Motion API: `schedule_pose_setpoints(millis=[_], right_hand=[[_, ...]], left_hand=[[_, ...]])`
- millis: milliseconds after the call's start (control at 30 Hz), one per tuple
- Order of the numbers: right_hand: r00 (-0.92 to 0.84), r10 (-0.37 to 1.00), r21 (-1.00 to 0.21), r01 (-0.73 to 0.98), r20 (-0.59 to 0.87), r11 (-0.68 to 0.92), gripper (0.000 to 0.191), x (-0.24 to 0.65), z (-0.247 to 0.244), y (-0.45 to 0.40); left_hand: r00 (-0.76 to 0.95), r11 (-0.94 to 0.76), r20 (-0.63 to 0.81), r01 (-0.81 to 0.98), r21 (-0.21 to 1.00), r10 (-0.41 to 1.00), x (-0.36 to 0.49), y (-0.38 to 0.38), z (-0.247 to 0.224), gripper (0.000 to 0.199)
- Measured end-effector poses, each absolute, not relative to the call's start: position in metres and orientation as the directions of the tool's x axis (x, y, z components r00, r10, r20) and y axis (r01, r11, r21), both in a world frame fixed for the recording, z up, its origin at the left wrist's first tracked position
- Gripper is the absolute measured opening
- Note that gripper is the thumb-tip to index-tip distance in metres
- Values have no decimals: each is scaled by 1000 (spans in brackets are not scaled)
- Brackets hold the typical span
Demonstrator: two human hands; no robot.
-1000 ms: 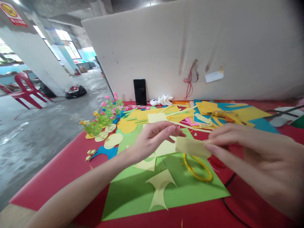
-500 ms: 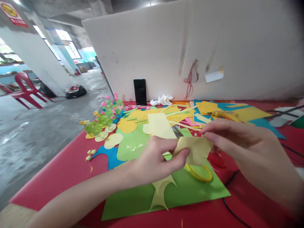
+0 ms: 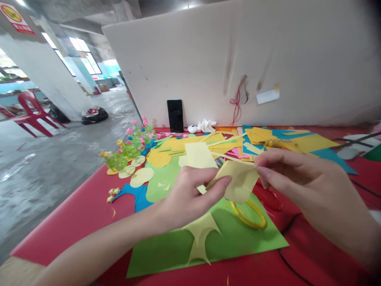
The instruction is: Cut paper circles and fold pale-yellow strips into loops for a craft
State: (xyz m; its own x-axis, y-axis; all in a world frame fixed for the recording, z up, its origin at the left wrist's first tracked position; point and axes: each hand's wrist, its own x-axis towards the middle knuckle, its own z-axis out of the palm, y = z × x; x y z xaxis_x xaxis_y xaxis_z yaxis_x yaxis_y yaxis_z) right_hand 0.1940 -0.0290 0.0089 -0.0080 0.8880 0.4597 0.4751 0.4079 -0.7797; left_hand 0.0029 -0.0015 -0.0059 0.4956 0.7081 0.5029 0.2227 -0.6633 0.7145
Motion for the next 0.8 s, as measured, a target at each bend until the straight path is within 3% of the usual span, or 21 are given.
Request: schedule_pose_setpoints(millis=[100, 233, 367, 467, 600, 800], right_hand=[[-17, 907, -801, 461, 421, 380, 3, 195, 9, -29], [-87, 968, -889, 383, 237, 252, 5, 193, 8, -26], [-110, 982, -928, 326, 154, 182, 8, 192, 3, -20], [-102, 988, -949, 281, 116, 141, 13, 194, -1, -15], [-119, 989, -972, 209, 83, 106, 19, 196, -3, -11], [-175, 981, -981, 157, 86, 114, 17, 188, -6, -14]], left_hand=[[379, -616, 519, 200, 762, 766, 3, 3, -4, 39], [282, -479, 435, 110, 871, 855, 2, 11, -5, 33], [385, -247, 259, -82, 966, 886, 1, 15, -12, 47], [400, -150, 197, -146, 978, 895, 1, 15, -15, 38], [343, -176, 225, -170, 970, 912, 3, 15, -14, 35], [492, -81, 89, -38, 996, 866, 6, 13, -8, 27]])
